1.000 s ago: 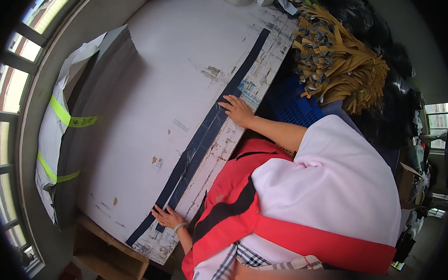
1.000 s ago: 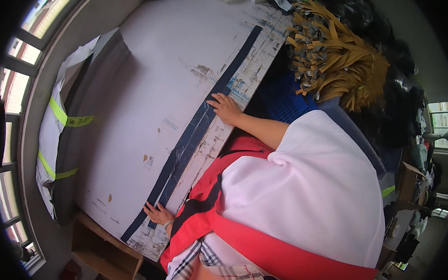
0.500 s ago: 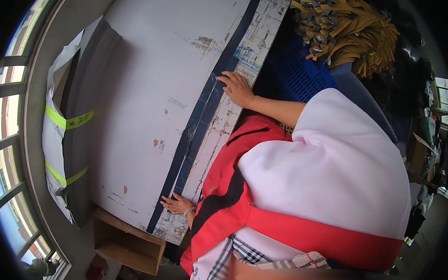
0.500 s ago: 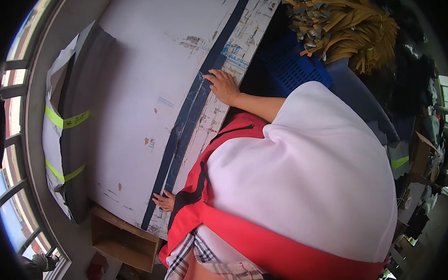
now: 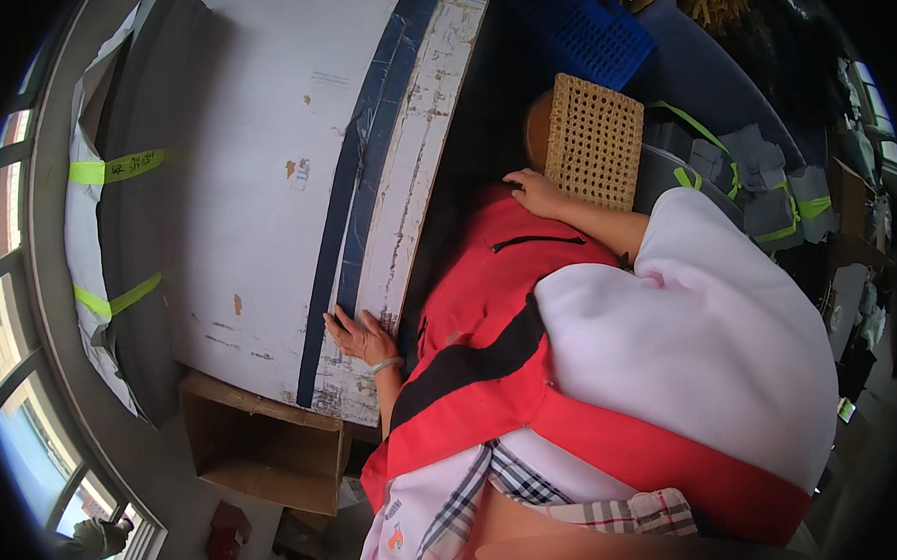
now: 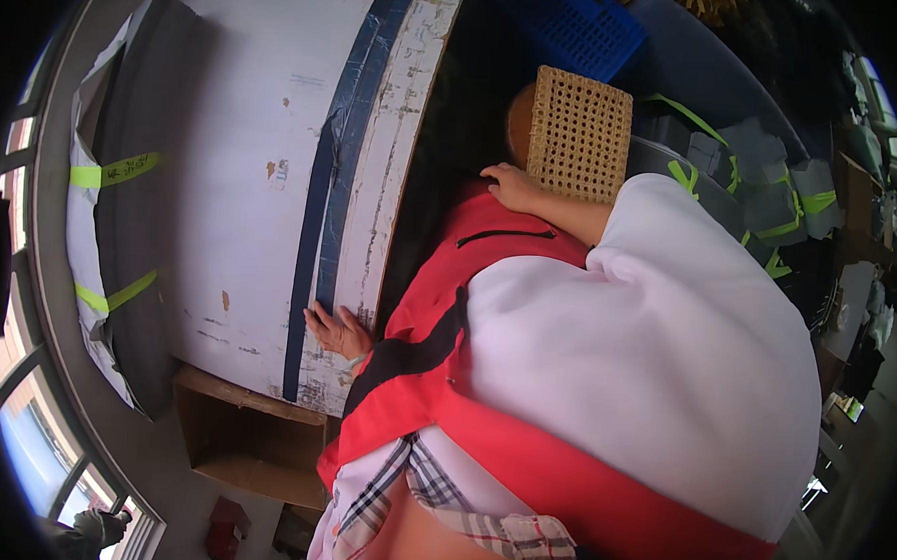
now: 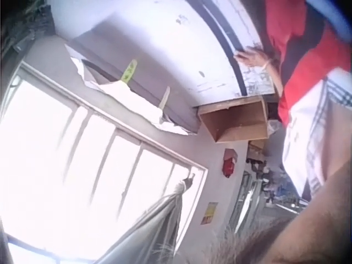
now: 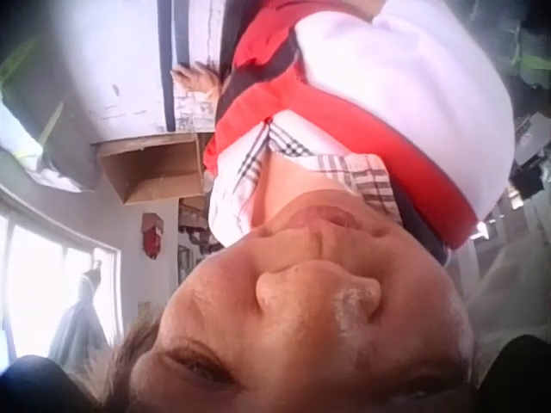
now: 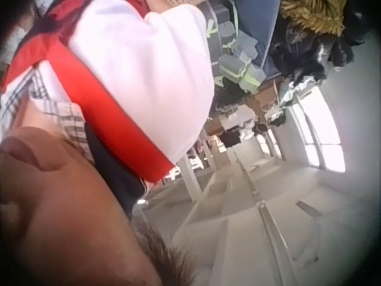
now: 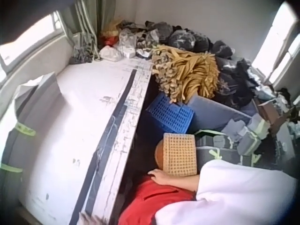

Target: Sorts and packages small manufacturing components at a workbench.

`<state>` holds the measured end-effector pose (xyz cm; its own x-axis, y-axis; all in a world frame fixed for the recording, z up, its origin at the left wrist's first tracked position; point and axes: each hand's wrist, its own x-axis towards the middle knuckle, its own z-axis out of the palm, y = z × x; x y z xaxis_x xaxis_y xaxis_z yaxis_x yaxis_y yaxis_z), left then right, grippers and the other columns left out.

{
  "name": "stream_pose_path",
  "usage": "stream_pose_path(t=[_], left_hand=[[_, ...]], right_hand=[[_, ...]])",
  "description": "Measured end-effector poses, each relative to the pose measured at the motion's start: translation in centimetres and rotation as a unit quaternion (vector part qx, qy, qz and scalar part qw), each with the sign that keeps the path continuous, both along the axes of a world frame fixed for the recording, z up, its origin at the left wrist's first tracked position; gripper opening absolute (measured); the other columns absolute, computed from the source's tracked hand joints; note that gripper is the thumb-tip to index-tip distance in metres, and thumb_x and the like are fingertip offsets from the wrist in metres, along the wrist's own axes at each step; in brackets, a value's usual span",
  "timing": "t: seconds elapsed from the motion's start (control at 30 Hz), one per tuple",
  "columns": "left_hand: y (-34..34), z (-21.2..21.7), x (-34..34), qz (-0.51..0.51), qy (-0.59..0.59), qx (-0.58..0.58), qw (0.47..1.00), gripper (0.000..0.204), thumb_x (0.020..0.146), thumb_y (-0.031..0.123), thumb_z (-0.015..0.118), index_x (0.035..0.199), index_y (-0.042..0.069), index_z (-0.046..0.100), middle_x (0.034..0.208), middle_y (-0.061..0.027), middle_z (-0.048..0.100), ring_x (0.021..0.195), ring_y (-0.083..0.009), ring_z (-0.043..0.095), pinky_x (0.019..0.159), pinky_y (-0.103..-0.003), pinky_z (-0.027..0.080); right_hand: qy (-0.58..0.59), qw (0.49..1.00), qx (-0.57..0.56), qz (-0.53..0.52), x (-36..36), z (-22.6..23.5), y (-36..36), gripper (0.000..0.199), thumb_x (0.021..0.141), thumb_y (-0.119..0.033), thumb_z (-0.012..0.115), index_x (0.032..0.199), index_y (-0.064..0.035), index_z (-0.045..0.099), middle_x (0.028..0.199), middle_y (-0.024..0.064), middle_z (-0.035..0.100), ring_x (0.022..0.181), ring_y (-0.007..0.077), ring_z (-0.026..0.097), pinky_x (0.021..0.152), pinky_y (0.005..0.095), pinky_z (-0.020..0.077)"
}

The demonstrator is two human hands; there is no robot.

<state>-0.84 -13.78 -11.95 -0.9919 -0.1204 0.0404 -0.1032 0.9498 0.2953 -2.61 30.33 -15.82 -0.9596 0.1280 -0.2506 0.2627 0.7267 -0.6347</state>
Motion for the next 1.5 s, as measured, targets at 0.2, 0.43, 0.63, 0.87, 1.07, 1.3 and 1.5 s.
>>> stream_pose_path(t=[0.2,0.43,0.63,0.87,1.07,1.3,1.5], left_hand=[[0.2,0.4,0.4,0.009,-0.038,-0.002,0.999,0.058,0.094,0.042,0.043,0.142,0.01,0.033,0.151,-0.0182,0.02,0.138,-0.0341,0.019,0.107,-0.051,0.015],[3.2,3.9,-0.2,-0.038,-0.037,0.011,0.999,0.058,0.088,0.027,0.055,0.14,0.009,0.035,0.148,-0.0183,0.024,0.135,-0.0352,0.025,0.106,-0.049,0.017],[15.2,3.2,-0.2,-0.236,-0.173,0.238,0.926,0.031,0.083,0.003,0.057,0.114,0.003,0.059,0.117,-0.0141,0.057,0.106,-0.0288,0.056,0.088,-0.037,0.044],[28.8,-0.3,0.0,-0.247,-0.43,0.25,0.831,0.033,0.088,0.014,0.061,0.119,0.004,0.057,0.105,-0.0094,0.065,0.087,-0.0149,0.062,0.075,-0.026,0.049],[34.8,2.9,-2.3,-0.046,-0.595,0.499,0.629,0.054,0.09,0.032,0.061,0.134,0.01,0.041,0.128,-0.0123,0.053,0.108,-0.0276,0.057,0.092,-0.042,0.045],[25.9,5.8,-6.3,0.103,-0.436,0.756,0.478,0.041,0.092,0.023,0.053,0.129,0.006,0.047,0.129,-0.0136,0.053,0.117,-0.0336,0.053,0.095,-0.046,0.047],[15.3,6.3,-11.9,0.148,-0.277,0.83,0.46,0.048,0.089,0.019,0.058,0.132,0.001,0.044,0.129,-0.0166,0.054,0.119,-0.0353,0.05,0.096,-0.046,0.046]], right_hand=[[-0.134,0.973,-0.043,-0.182,9.1,-4.3,5.1,0.047,0.085,-0.024,0.063,0.127,-0.0066,0.049,0.105,0.0131,0.06,0.094,0.0233,0.059,0.082,0.0338,0.047],[-0.2,0.827,0.139,-0.506,15.2,-5.3,15.5,0.074,0.081,-0.043,0.066,0.141,-0.0167,0.032,0.14,0.0197,0.035,0.125,0.0357,0.04,0.104,0.0456,0.0346],[-0.232,0.777,-0.196,-0.552,16.0,-6.9,20.5,0.088,0.081,-0.054,0.065,0.145,-0.0118,0.021,0.144,0.0165,0.031,0.125,0.0332,0.042,0.1,0.0464,0.0398],[-0.034,0.787,-0.31,-0.532,15.0,-5.0,17.9,0.051,0.082,-0.038,0.069,0.116,-0.0006,0.06,0.104,0.0057,0.063,0.091,0.0135,0.057,0.081,0.0287,0.0449],[-0.082,0.737,-0.421,-0.522,13.5,4.6,14.6,0.049,0.086,-0.035,0.065,0.121,-0.0018,0.055,0.108,0.0048,0.061,0.095,0.0124,0.056,0.082,0.0278,0.0442],[0.043,0.898,-0.385,-0.21,2.1,5.6,10.7,0.053,0.083,-0.052,0.064,0.096,-0.0011,0.058,0.061,0.0028,0.055,0.053,0.012,0.051,0.052,0.0281,0.0417],[0.006,0.946,-0.3,-0.124,-1.0,1.3,10.5,0.036,0.087,-0.034,0.063,0.109,-0.0055,0.059,0.074,0.006,0.061,0.071,0.0188,0.059,0.066,0.0321,0.0471]])
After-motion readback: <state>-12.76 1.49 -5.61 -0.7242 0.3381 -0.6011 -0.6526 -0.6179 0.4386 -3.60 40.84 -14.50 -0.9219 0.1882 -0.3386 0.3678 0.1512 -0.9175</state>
